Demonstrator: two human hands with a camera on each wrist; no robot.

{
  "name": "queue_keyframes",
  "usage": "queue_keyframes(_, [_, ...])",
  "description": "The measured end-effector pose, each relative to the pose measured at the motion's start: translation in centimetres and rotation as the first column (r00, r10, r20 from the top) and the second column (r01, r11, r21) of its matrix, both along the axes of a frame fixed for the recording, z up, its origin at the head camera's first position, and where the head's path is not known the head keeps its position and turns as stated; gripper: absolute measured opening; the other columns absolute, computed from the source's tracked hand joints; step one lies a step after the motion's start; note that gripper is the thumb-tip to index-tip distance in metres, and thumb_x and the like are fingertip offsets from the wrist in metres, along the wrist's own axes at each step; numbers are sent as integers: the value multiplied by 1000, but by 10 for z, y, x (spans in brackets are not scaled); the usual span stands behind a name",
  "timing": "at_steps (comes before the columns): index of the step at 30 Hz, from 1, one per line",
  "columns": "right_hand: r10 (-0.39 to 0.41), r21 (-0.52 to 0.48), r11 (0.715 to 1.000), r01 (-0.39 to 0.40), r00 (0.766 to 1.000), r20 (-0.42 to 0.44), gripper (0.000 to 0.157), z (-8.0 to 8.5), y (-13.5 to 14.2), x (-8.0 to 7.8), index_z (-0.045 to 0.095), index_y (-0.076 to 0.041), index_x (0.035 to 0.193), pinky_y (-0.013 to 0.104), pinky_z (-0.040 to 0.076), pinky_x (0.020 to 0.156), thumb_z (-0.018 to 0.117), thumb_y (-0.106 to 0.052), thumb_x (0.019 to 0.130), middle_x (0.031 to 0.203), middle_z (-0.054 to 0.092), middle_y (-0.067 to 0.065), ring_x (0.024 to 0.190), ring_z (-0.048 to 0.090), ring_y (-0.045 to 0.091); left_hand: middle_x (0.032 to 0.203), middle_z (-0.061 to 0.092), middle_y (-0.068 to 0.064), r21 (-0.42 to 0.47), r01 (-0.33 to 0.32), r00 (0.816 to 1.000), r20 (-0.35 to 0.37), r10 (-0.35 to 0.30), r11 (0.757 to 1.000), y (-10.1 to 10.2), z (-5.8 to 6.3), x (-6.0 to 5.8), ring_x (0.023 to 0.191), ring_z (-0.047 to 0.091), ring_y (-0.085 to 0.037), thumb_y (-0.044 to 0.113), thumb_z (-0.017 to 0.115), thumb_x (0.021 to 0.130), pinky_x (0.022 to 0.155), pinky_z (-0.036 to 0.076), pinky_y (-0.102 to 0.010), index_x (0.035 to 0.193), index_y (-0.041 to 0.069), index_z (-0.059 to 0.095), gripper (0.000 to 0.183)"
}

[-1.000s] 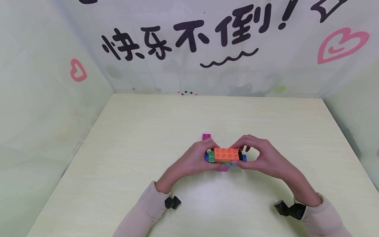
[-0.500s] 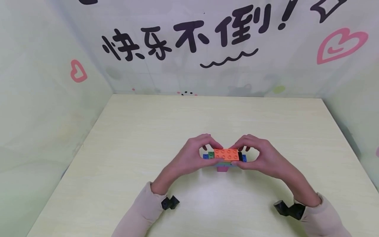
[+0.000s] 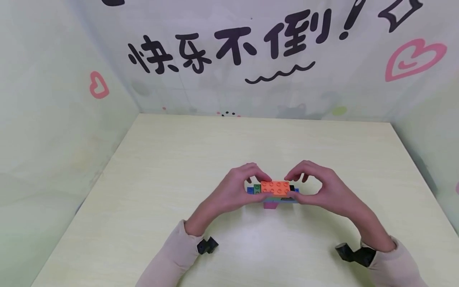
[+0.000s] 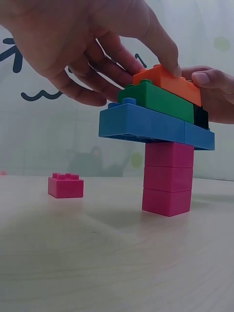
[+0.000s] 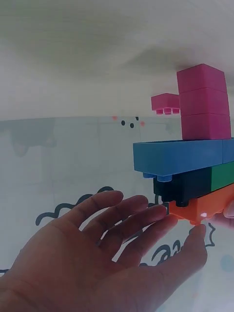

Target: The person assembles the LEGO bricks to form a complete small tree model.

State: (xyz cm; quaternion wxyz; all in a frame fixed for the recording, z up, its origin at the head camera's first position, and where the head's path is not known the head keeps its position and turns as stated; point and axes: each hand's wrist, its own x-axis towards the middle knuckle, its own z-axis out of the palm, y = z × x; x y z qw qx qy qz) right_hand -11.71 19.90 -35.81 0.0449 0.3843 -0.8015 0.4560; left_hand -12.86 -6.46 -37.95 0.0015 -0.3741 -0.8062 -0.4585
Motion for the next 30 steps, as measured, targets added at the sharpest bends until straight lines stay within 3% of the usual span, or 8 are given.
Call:
queue_keyframes(5, [21,-30,999,-20,1000,16,40,13,-5,6,68,-7,102,24,46,73,81,11,69,97,67,1,87,58,17,97,61,11,16,14,1000,12,-14,1000,1,-1,-1,91,56,-3,19,83,80,76,51,-28,107,14,69,31])
queue_keyframes(12, [32,-23,999,-32,999,-10,46,-11,6,-5,68,-13,107,24,47,74,83,7,69,102,66,-2,90,58,18,96,63,12,49,42,999,21,-43,998,1,0,-5,90,57,-4,22,83,81,75,51,-35,106,15,69,29])
queue_keyframes(16, [37,-4,999,-38,999,-30,47,-17,9,-8,68,-15,109,24,47,76,84,4,70,104,65,-3,91,57,17,95,64,13,54,41,999,21,-43,998,2,-2,-6,89,57,-4,21,84,80,75,51,-37,106,15,69,30])
queue_keyframes(23, [28,70,997,-31,999,43,50,-23,13,-7,61,-20,115,26,45,78,87,-9,73,105,63,-8,92,56,11,96,63,12,58,47,998,44,-49,997,3,-6,-5,91,57,-5,24,84,80,76,51,-32,108,16,69,33])
queue_keyframes(27, [15,140,990,-23,998,58,46,-24,12,-7,60,-26,113,25,46,79,86,-19,77,105,61,-14,92,55,5,102,64,11,101,65,993,90,-74,993,-2,-8,-10,95,59,-10,26,83,81,78,51,-32,112,18,68,36])
queue_keyframes(30, [12,155,988,-21,998,62,43,-24,10,-8,60,-28,112,27,47,78,85,-21,78,104,61,-15,90,56,5,107,66,4,151,5,987,159,-29,989,-12,-12,-19,98,61,-19,25,81,83,80,51,-38,117,17,66,37])
